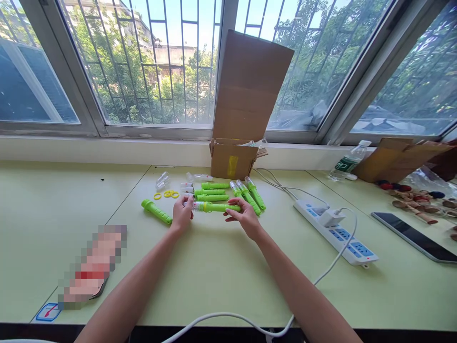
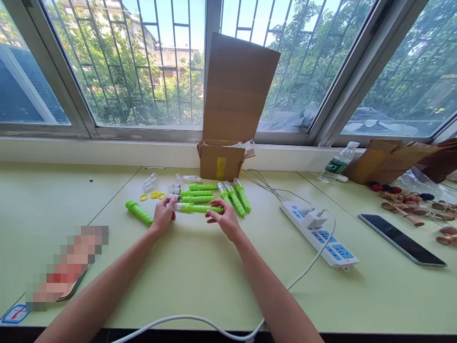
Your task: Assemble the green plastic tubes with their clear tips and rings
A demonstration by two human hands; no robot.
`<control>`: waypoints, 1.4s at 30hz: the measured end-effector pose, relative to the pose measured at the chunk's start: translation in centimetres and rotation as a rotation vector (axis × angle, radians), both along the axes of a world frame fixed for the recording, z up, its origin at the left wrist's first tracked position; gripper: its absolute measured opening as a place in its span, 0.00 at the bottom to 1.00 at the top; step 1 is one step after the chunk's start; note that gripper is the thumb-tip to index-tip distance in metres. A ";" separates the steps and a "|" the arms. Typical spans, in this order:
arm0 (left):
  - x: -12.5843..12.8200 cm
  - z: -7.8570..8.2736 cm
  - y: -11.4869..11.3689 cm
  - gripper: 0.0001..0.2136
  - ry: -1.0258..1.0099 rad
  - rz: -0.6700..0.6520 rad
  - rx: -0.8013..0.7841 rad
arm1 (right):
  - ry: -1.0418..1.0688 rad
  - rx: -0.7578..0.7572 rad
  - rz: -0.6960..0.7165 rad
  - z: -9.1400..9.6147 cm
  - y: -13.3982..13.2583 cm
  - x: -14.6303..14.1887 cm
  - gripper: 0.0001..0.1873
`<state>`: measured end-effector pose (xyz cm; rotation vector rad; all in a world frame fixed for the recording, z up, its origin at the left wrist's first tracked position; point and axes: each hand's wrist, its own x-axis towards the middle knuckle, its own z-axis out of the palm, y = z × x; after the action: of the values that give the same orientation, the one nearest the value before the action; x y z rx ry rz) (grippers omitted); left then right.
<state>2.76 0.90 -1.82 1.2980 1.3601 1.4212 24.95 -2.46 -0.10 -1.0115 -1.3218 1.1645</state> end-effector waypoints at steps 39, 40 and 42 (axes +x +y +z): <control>0.0 0.9 -0.7 0.15 0.014 -0.073 0.095 | -0.200 -0.080 -0.117 -0.7 0.3 -0.6 0.27; 0.0 0.9 -0.7 0.15 0.015 -0.075 0.097 | -0.204 -0.089 -0.115 -0.7 0.2 -0.6 0.28; 0.0 0.9 -0.7 0.15 0.020 -0.074 0.099 | -0.208 -0.088 -0.111 -0.5 0.1 -0.7 0.28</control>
<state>2.74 0.22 -0.91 1.4154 1.2559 1.4437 24.23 -2.38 -0.65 -1.2824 -1.3666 1.0630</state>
